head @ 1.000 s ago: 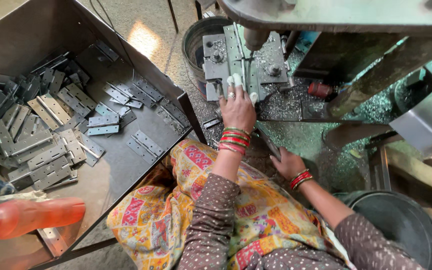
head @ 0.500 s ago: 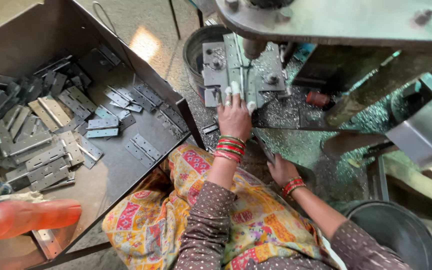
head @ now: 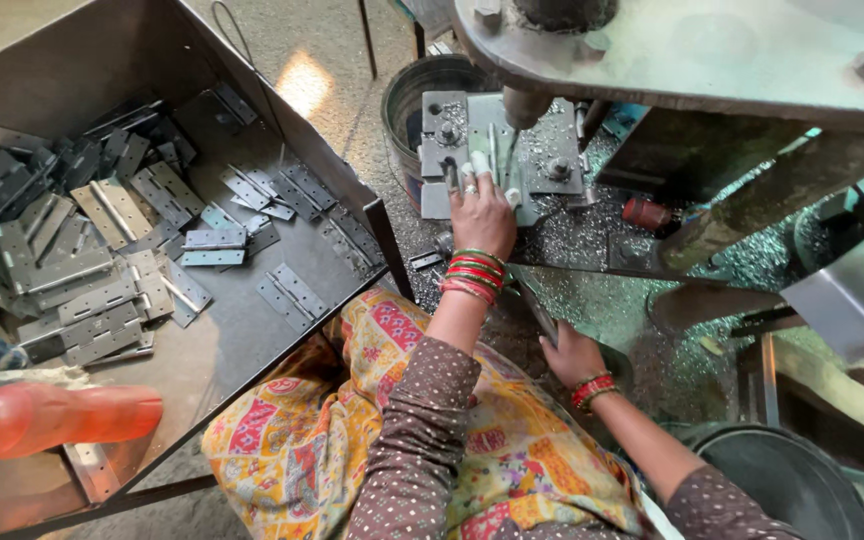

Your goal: The person repeatedly picks up metal hinge pieces from a bin, places them under a drill press, and operates the machine to drill holes. The person then removes the processed pieces and places them back into the bin.

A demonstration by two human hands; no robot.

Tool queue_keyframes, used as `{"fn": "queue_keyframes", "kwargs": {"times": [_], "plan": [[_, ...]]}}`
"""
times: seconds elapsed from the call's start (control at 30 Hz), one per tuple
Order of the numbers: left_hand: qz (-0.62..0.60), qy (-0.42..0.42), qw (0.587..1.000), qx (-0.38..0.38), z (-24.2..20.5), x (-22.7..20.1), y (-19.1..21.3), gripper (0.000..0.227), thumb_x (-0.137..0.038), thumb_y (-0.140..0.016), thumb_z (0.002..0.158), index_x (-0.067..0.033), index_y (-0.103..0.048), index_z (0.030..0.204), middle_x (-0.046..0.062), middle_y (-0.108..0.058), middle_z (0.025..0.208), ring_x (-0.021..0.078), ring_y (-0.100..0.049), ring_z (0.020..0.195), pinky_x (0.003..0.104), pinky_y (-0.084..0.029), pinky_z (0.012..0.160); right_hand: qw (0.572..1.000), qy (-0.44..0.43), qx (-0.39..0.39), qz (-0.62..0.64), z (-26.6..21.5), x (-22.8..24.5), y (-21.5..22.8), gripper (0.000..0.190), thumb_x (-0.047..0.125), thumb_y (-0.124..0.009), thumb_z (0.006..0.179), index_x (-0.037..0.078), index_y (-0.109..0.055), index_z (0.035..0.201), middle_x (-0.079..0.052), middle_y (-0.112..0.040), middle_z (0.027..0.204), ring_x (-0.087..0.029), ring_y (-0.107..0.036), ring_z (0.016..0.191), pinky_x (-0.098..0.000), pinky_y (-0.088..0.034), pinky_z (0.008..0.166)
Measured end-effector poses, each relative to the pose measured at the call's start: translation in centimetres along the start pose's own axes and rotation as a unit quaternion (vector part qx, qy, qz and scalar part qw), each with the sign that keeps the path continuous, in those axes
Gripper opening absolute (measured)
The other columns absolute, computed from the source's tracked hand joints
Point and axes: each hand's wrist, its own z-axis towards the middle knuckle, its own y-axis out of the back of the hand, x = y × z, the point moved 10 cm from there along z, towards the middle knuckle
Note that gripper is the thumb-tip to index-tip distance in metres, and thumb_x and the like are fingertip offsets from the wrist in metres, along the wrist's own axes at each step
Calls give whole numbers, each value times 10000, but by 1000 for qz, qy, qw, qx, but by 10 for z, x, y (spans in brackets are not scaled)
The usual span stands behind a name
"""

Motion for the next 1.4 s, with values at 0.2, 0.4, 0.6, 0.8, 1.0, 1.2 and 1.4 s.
{"fn": "queue_keyframes", "kwargs": {"times": [0.2,0.4,0.6,0.8,1.0,1.2,1.4], "plan": [[-5,1,998,70,-2,1,-17,323,-131,-498,1004,52,-706,1169,209,-592,1336,344,-601,1203,499,-336,1189,985,-83,129,-83,19,-29,10,503,505,-684,885,17,-606,981,-254,-712,854,-457,-705,828,-539,-558,752],[-1,10,1000,9,-14,2,2,346,-155,-524,919,36,-697,1150,185,-585,1336,343,-567,1296,511,-297,1190,997,-42,64,-30,-4,-1,-1,479,478,-650,908,27,-593,1058,-265,-705,852,-467,-698,800,-556,-548,715],[-7,0,999,34,-13,5,-7,357,-179,-481,922,-29,-692,1169,159,-555,1397,314,-545,1333,553,-279,1166,984,-62,158,-51,11,-4,12,782,557,-724,808,-21,-447,1257,-277,-708,828,-460,-712,784,-535,-568,682],[-99,58,989,92,23,13,-30,368,-167,-474,967,-25,-681,1236,116,-549,1406,267,-568,1286,558,-363,1109,985,-55,143,-81,23,-7,24,587,544,-669,902,20,-536,1131,-256,-714,867,-455,-709,812,-545,-556,726],[-104,32,990,95,3,15,-19,274,-176,-508,951,-74,-755,1012,91,-560,1394,264,-541,1335,577,-377,1086,997,-51,54,-6,-4,-6,-10,486,470,-649,913,35,-555,1106,-272,-706,891,-478,-689,839,-555,-537,732],[-77,32,990,114,22,23,-23,273,-137,-500,939,-105,-757,1029,74,-564,1407,256,-529,1325,598,-338,1117,976,-103,181,-63,27,-30,20,576,558,-695,876,25,-560,1046,-249,-709,849,-446,-704,807,-530,-549,740],[-34,8,994,101,40,21,-29,293,-155,-490,930,-129,-746,1071,50,-573,1380,229,-497,1372,622,-242,1192,998,-42,53,-7,-2,-11,-8,481,491,-667,914,39,-562,1041,-247,-692,837,-451,-685,797,-534,-539,718]]}}
